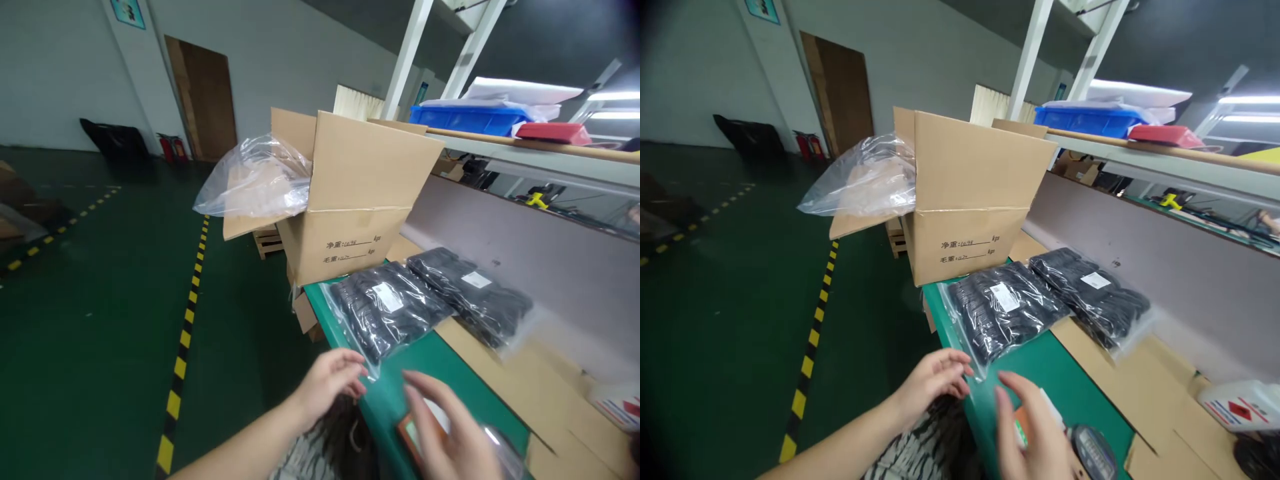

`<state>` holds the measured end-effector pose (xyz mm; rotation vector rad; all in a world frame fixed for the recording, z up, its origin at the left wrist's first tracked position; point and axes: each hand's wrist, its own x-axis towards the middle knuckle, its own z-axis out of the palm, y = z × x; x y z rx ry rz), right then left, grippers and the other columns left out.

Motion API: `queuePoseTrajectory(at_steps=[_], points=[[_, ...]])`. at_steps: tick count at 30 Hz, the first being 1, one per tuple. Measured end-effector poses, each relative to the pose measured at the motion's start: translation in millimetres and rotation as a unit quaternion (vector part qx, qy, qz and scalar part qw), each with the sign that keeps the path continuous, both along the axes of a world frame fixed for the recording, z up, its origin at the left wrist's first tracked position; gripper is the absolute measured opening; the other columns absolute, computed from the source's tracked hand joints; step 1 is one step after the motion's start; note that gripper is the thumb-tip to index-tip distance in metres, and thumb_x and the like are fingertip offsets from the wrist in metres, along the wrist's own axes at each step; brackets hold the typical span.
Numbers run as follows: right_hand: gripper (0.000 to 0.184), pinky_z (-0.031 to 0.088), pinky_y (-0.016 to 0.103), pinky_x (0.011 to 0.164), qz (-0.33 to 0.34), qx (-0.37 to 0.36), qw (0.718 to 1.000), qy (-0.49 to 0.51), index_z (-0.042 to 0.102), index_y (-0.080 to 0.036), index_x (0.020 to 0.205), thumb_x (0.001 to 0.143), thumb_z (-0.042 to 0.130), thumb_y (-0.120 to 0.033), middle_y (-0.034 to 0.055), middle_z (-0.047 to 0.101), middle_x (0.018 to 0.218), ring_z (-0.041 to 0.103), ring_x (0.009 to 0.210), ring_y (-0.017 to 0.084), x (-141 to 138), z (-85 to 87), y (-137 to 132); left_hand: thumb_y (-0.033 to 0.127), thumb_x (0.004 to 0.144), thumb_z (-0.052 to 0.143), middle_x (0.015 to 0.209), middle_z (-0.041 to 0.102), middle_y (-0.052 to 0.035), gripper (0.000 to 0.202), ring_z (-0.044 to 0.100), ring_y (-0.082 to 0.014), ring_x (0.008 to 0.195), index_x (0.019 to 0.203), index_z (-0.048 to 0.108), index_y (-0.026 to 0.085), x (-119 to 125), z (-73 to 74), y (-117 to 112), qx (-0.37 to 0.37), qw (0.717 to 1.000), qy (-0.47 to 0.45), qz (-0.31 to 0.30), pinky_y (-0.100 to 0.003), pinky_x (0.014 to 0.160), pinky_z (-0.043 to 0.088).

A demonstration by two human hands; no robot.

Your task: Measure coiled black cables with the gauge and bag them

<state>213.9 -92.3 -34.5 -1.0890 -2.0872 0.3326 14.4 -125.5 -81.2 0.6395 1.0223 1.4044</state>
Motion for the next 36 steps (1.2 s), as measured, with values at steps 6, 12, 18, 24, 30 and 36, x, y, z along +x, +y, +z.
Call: queuePoseTrajectory(at_steps=[6, 12, 18, 24, 30, 36], points=[[0.027, 0.054, 0.038, 0.082, 0.052, 0.038, 0.998, -0.015, 0.062, -0.016, 0.103, 0.095, 0.037, -0.019, 0.0133, 0.069, 0.102, 0.066, 0.095, 0.025, -116, -37.0, 14, 0.017, 0.092, 0.057, 0.108, 0.067, -0.011, 0.02, 0.07, -0.0129, 0.078, 0.111, 0.054, 0.014, -48, 1.4, 36, -0.044, 0.993, 0.002, 0.107, -0.027, 0.074, 0.056], [0.023, 0.045, 0.045, 0.09, 0.006, 0.077, 0.995, -0.055, 0.061, -0.013, 0.106, 0.089, 0.045, -0.009, 0.0158, 0.064, 0.11, 0.056, 0.104, 0.03, -121, -49.1, 31, 0.028, 0.095, 0.056, 0.064, 0.059, 0.0041, 0.018, 0.054, -0.0068, 0.045, 0.088, 0.06, 0.011, -61, 4.0, 64, -0.089, 0.993, 0.029, 0.076, -0.02, 0.046, 0.048], [0.02, 0.042, 0.044, 0.083, -0.005, 0.088, 0.988, -0.127, 0.063, -0.012, 0.098, 0.083, 0.054, -0.004, 0.0153, 0.062, 0.1, 0.053, 0.094, 0.031, -134, -40.4, 44, 0.031, 0.083, 0.072, 0.059, 0.063, 0.0018, 0.022, 0.057, -0.0084, 0.039, 0.089, 0.063, 0.011, -69, 5.8, 55, -0.099, 0.991, 0.006, 0.093, -0.018, 0.04, 0.046], [0.004, 0.042, 0.04, 0.075, -0.045, 0.1, 0.973, -0.201, 0.063, -0.015, 0.082, 0.084, 0.061, -0.017, 0.0112, 0.061, 0.088, 0.053, 0.084, 0.027, -148, -35.5, 51, 0.014, 0.09, 0.06, 0.06, 0.069, -0.0045, 0.009, 0.06, -0.0094, 0.038, 0.096, 0.064, 0.008, -66, 11.5, 54, -0.11, 0.991, 0.01, 0.071, -0.016, 0.039, 0.048], [0.029, 0.043, 0.041, 0.081, -0.048, 0.104, 0.964, -0.241, 0.063, -0.009, 0.091, 0.075, 0.071, -0.031, 0.0132, 0.059, 0.094, 0.051, 0.089, 0.027, -158, -26.3, 71, 0.0, 0.088, 0.047, 0.061, 0.071, -0.0018, 0.022, 0.062, -0.01, 0.043, 0.088, 0.064, 0.012, -74, 2.7, 90, -0.093, 0.983, -0.019, 0.154, -0.017, 0.044, 0.053], [0.028, 0.045, 0.039, 0.081, -0.019, 0.1, 0.96, -0.262, 0.063, -0.006, 0.094, 0.082, 0.068, -0.031, 0.0128, 0.059, 0.092, 0.052, 0.087, 0.025, -161, -13.6, 77, 0.005, 0.084, 0.052, 0.068, 0.073, -0.0032, 0.019, 0.067, -0.0137, 0.051, 0.081, 0.069, 0.014, -76, -4.2, 105, -0.091, 0.988, -0.024, 0.119, -0.019, 0.047, 0.055]])
